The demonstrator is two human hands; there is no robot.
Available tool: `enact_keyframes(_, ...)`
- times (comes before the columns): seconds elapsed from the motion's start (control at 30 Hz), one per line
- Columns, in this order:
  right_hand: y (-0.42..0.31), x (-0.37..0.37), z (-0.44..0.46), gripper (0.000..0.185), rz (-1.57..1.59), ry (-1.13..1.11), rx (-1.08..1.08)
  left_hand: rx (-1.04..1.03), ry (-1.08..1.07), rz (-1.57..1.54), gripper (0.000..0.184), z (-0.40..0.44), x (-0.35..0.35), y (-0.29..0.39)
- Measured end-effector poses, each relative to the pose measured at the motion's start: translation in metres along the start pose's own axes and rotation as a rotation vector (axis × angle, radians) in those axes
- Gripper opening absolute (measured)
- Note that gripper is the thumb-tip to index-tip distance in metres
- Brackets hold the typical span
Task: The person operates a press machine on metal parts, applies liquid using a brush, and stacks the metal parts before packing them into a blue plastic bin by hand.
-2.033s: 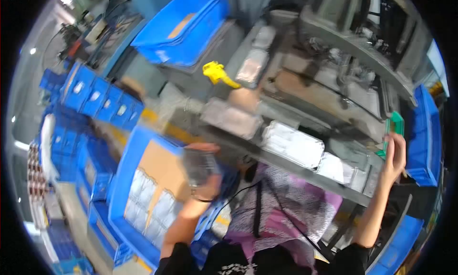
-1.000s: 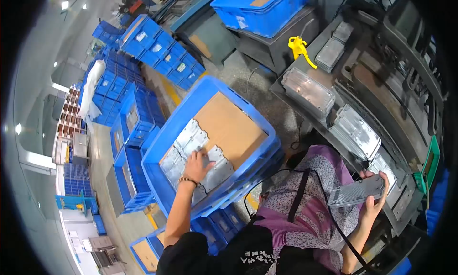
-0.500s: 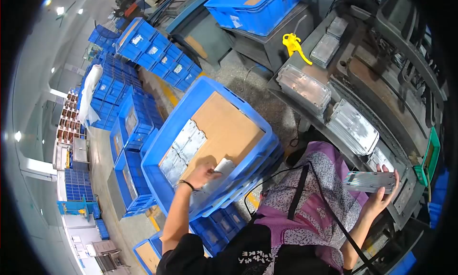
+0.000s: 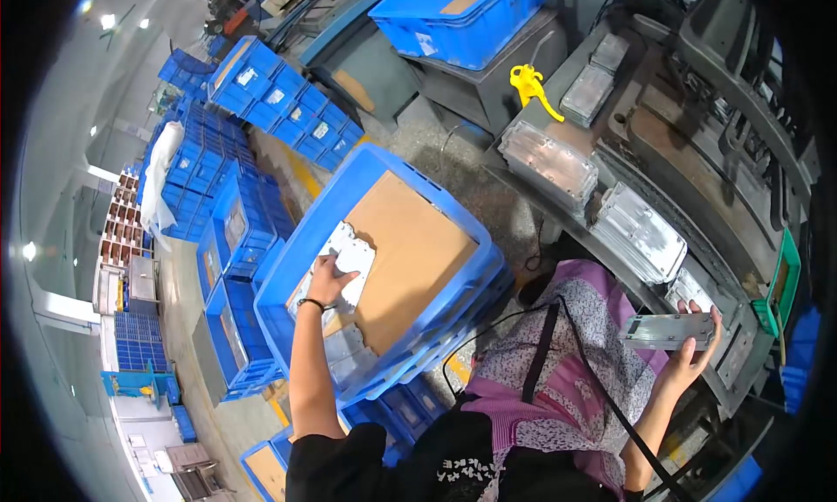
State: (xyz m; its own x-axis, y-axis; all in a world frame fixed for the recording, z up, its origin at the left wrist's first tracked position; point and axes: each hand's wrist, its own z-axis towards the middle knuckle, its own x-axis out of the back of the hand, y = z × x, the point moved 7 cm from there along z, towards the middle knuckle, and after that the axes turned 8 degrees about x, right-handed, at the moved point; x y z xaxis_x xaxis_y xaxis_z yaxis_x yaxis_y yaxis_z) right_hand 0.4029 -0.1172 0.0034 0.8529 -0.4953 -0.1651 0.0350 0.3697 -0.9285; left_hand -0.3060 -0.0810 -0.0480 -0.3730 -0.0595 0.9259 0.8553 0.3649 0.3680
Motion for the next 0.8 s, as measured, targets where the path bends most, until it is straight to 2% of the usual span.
enact_keyframes(0.07, 0.0, 0.001, -0.002, 0.076, -0.004, 0.008, 0.01, -0.03, 0.064, 0.161, 0.065, 0.005, -0.006, 0.002)
enact_keyframes(0.1, 0.001, 0.003, -0.004, 0.073, -0.014, -0.003, 0.014, 0.049, 0.035, 0.015, 0.078, 0.001, -0.007, 0.015)
enact_keyframes(0.13, 0.002, 0.005, -0.007, 0.071, -0.026, -0.015, 0.014, 0.016, 0.026, 0.076, 0.09, 0.001, -0.018, 0.014)
enact_keyframes(0.2, 0.004, 0.008, -0.01, 0.071, -0.019, 0.003, -0.001, -0.086, 0.092, 0.242, 0.097, -0.01, -0.022, 0.035)
enact_keyframes(0.23, 0.006, 0.009, -0.01, 0.072, -0.007, 0.011, -0.014, -0.071, 0.119, 0.285, 0.101, -0.014, -0.023, 0.04)
enact_keyframes(0.33, -0.002, 0.003, -0.008, 0.077, -0.012, 0.047, -0.027, -0.003, 0.07, 0.261, 0.102, -0.014, -0.026, 0.04)
enact_keyframes(0.5, -0.003, -0.001, -0.004, 0.076, -0.004, 0.04, -0.017, 0.12, -0.087, 0.289, 0.085, -0.023, -0.025, 0.07)
enact_keyframes(0.53, -0.003, -0.001, -0.004, 0.075, -0.009, 0.041, -0.014, 0.116, -0.084, 0.291, 0.085, -0.022, -0.027, 0.066)
enact_keyframes(0.63, 0.0, 0.001, -0.006, 0.073, -0.023, 0.032, -0.017, -0.01, 0.097, 0.226, 0.081, -0.019, -0.022, 0.061)
enact_keyframes(0.73, 0.002, 0.008, -0.009, 0.074, -0.055, -0.006, -0.02, -0.001, 0.012, 0.258, 0.079, -0.016, -0.031, 0.055)
enact_keyframes(0.8, 0.001, 0.009, -0.01, 0.074, -0.044, 0.004, -0.023, -0.077, 0.017, 0.181, 0.078, -0.015, -0.025, 0.062)
